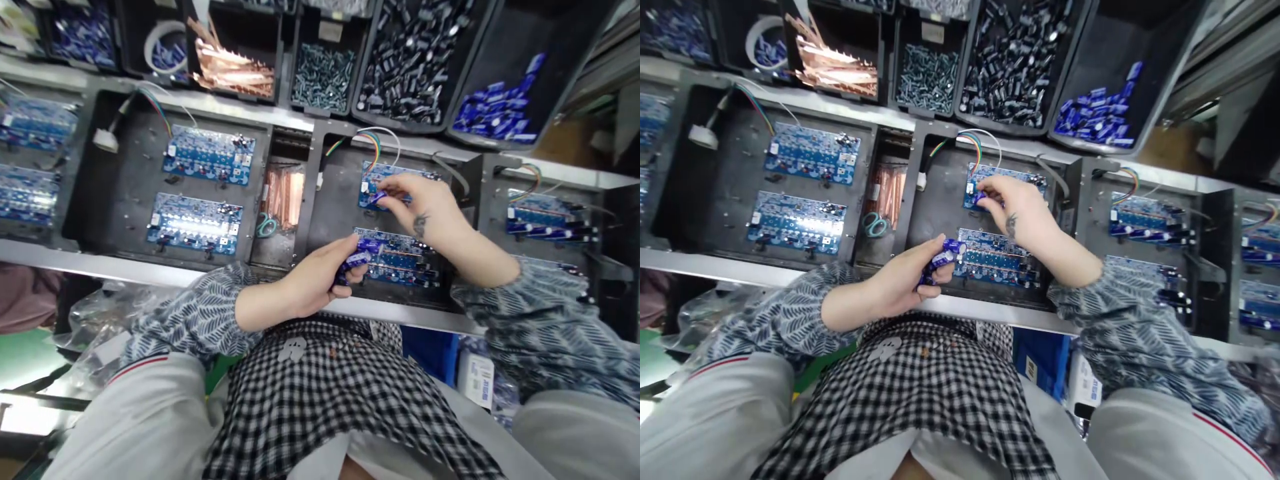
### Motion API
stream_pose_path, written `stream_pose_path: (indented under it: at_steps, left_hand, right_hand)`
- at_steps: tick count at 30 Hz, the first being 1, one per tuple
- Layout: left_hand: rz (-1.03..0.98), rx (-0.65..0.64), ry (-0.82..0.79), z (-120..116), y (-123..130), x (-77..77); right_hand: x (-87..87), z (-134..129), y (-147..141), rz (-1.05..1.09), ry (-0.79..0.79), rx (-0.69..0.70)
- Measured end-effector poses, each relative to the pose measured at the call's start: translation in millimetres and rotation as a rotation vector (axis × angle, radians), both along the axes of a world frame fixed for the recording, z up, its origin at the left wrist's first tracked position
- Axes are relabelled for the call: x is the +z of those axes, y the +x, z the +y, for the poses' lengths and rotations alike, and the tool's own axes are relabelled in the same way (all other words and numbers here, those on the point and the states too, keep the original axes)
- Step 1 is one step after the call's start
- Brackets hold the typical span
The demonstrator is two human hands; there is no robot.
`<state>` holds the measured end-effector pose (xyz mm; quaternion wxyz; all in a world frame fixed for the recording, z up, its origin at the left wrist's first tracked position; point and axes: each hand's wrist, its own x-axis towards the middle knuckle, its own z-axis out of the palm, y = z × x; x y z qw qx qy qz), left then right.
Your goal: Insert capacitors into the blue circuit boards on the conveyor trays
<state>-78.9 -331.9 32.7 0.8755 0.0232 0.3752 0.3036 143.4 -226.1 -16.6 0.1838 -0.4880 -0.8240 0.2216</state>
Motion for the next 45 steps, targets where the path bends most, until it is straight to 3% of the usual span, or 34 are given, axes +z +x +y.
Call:
stream_pose_path:
  at_steps: [4,17,22,26,28,31,36,40,45]
  left_hand:
    - [-0.035,0.058,-0.046,-1.5,0.1,-5.5]
    - [-0.187,0.05,-0.266,10.6,3.8,-7.6]
    - [-0.15,0.103,-0.227,8.9,11.5,-8.2]
    - [-0.076,0.074,-0.124,4.8,23.2,-10.2]
    - [-0.034,0.045,-0.083,3.8,29.1,-11.0]
    - [0.009,-0.008,-0.072,4.3,35.2,-10.6]
    - [-0.005,-0.11,-0.026,4.6,39.9,-8.6]
    - [-0.034,-0.15,0.048,1.5,43.9,-13.7]
    - [-0.011,-0.091,0.053,-2.7,47.3,-21.4]
  right_hand:
    - [-17.5,7.7,-7.9,-0.139,0.056,0.014]
    - [-12.0,0.6,-15.8,-0.304,0.094,0.038]
    - [20.7,-20.9,-14.2,0.005,0.122,0.166]
    - [43.0,-37.3,0.6,0.119,-0.036,0.347]
    - [38.8,-32.3,11.1,0.096,-0.04,0.254]
    - [17.9,-12.8,26.2,0.021,0.039,0.078]
    - [-10.3,5.8,33.9,-0.145,0.084,0.114]
    - [-10.7,3.6,30.3,-0.199,0.091,0.116]
    - [-9.9,2.7,29.5,-0.271,0.114,0.14]
